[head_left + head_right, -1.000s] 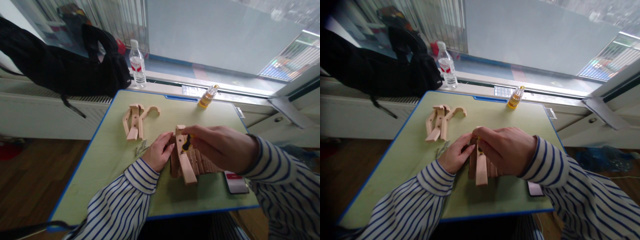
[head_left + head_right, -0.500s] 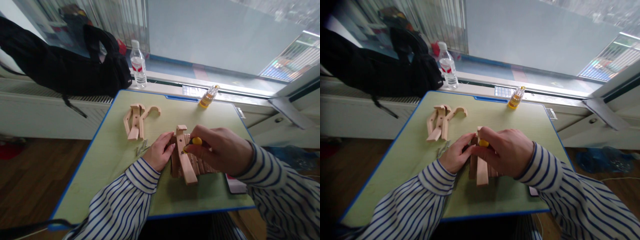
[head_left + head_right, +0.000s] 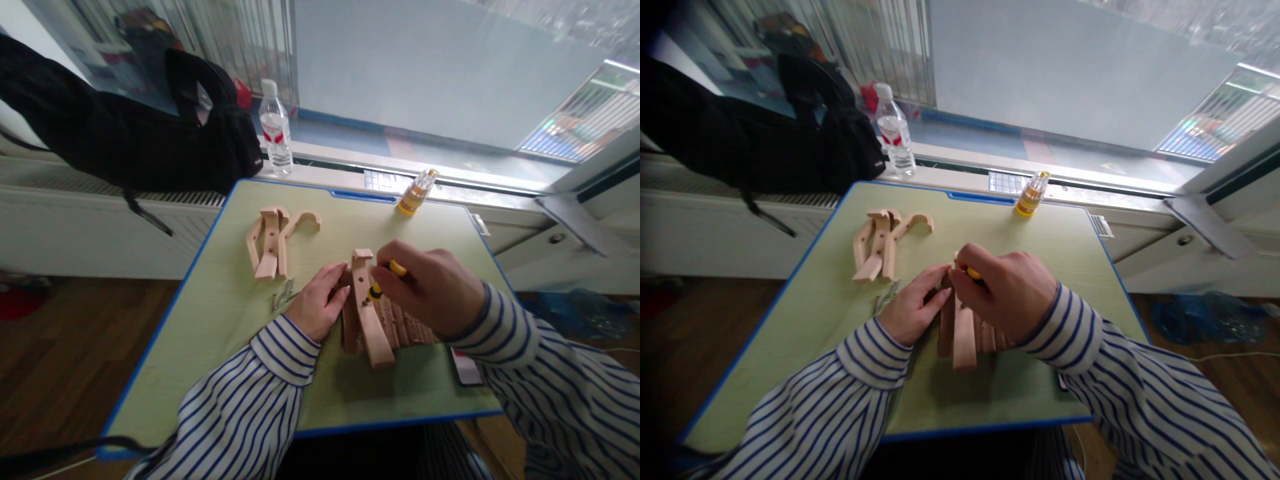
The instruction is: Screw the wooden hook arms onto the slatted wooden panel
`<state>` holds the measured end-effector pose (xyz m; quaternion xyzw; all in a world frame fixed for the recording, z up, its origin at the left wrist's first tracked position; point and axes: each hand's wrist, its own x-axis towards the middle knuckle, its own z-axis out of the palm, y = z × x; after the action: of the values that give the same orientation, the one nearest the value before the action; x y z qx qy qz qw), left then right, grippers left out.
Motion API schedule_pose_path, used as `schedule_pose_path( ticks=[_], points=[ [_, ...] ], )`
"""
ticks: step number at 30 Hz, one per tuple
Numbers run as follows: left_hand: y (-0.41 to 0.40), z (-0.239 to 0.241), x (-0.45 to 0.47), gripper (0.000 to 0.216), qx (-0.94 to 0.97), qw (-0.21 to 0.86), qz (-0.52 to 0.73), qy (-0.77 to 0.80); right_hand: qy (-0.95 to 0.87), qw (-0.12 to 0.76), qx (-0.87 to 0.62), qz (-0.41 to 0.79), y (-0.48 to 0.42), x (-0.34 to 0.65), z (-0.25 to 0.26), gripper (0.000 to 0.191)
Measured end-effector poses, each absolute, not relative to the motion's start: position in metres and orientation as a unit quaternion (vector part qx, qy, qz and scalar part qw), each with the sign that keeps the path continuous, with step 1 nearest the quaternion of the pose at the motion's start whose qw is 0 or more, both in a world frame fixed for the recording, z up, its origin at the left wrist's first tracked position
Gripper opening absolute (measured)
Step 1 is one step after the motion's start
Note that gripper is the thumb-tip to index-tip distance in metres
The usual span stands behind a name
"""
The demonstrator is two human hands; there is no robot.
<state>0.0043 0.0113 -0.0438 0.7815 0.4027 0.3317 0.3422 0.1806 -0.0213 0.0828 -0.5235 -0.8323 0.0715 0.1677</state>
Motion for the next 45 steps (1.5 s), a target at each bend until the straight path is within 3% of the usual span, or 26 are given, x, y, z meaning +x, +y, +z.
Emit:
schedule_pose_path(
  ticks=[8, 16, 28, 38, 45],
  points=[
    [0.011, -0.043, 0.003, 0.041, 0.784, 0.346, 0.334, 0.394, -0.877, 0.088, -0.442, 0.168, -0.020, 0.182, 0.097, 0.030],
    [0.012, -0.049, 0.002, 0.041, 0.780, 0.353, 0.329, 0.399, -0.879, 0.020, -0.452, 0.149, -0.019, 0.186, 0.102, 0.034],
    [0.011, -0.047, 0.001, 0.044, 0.780, 0.354, 0.346, 0.383, -0.861, 0.049, -0.501, 0.068, -0.024, 0.172, 0.096, 0.031],
    [0.010, -0.046, 0.003, 0.041, 0.782, 0.339, 0.329, 0.407, -0.831, 0.089, -0.545, 0.066, -0.022, 0.173, 0.092, 0.021],
    [0.011, -0.045, 0.003, 0.040, 0.785, 0.340, 0.334, 0.396, -0.871, 0.059, -0.473, 0.120, -0.015, 0.184, 0.099, 0.031]
  ],
)
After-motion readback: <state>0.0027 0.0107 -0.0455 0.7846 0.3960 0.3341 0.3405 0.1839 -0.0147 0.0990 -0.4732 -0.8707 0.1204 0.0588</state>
